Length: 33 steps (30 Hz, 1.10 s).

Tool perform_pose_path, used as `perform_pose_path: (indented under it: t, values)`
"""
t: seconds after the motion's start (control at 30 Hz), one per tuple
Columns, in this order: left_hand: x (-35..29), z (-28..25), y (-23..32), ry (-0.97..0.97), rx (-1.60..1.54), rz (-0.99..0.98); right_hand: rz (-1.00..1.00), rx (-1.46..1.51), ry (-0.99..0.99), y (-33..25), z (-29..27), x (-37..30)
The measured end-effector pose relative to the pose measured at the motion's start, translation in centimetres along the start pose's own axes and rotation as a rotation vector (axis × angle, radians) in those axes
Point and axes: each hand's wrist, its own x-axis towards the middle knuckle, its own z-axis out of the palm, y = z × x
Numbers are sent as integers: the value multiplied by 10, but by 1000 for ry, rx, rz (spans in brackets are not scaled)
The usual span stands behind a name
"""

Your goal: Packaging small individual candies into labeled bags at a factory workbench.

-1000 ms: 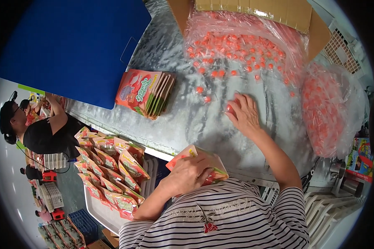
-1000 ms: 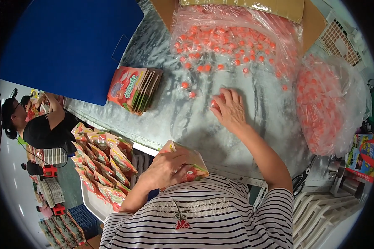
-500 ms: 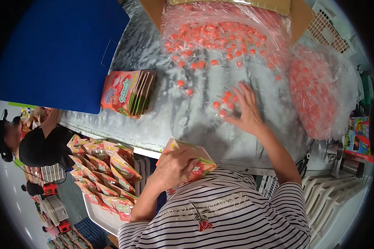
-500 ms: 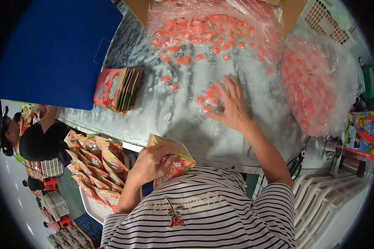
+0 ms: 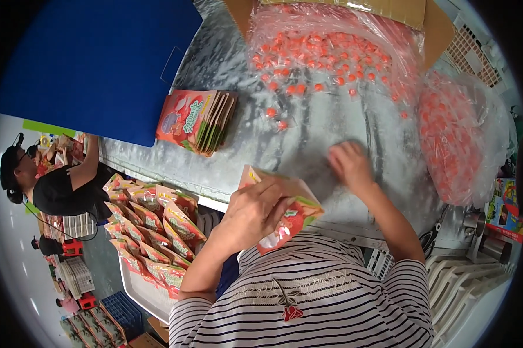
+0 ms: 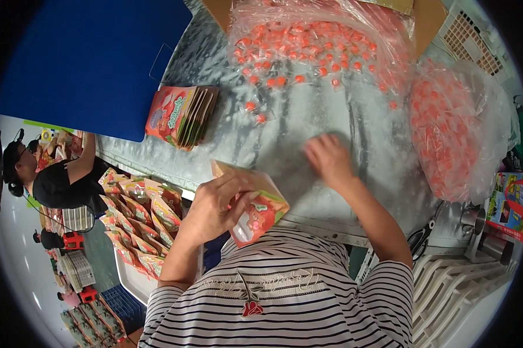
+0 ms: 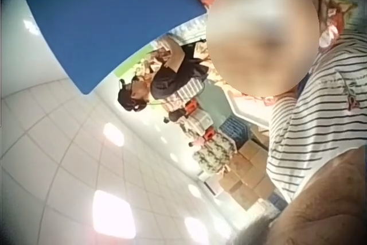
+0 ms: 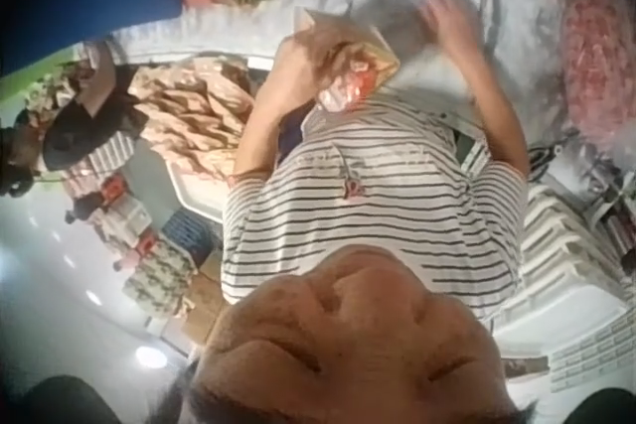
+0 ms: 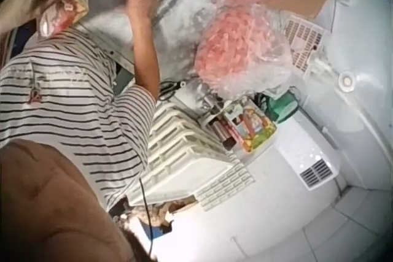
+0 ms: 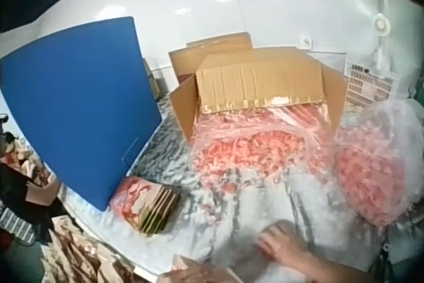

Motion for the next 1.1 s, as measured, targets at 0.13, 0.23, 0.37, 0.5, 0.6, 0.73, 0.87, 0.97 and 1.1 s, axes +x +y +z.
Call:
perform_pose_path:
  t: [0.13,0.23,0.37,0.5,0.6,0.73,0.87,0.97,1.1]
  values:
    - [14,12,-5,-34,-7,37,665,933,62,-41,-41,26]
    - [16,23,-7,-76,-15,52,691,1350,36,-99,-62,49]
    - [18,26,-3,-104,-54,14,312,944,-84,-114,-52,51]
    - [12,22,-5,-86,-129,-7,150,775,-103,-102,-45,42]
    - [9,22,-4,-38,-175,5,102,643,-191,-103,-52,37]
    - [15,23,-7,5,-185,103,-84,408,-102,-99,-56,35]
    - [9,5,-12,22,-140,-8,150,652,-85,-87,-58,36]
    - [3,-30,-7,189,-113,-117,258,512,-202,-66,-51,24]
    - [-1,-51,-7,331,-5,-118,-2,214,-231,-74,-21,-18]
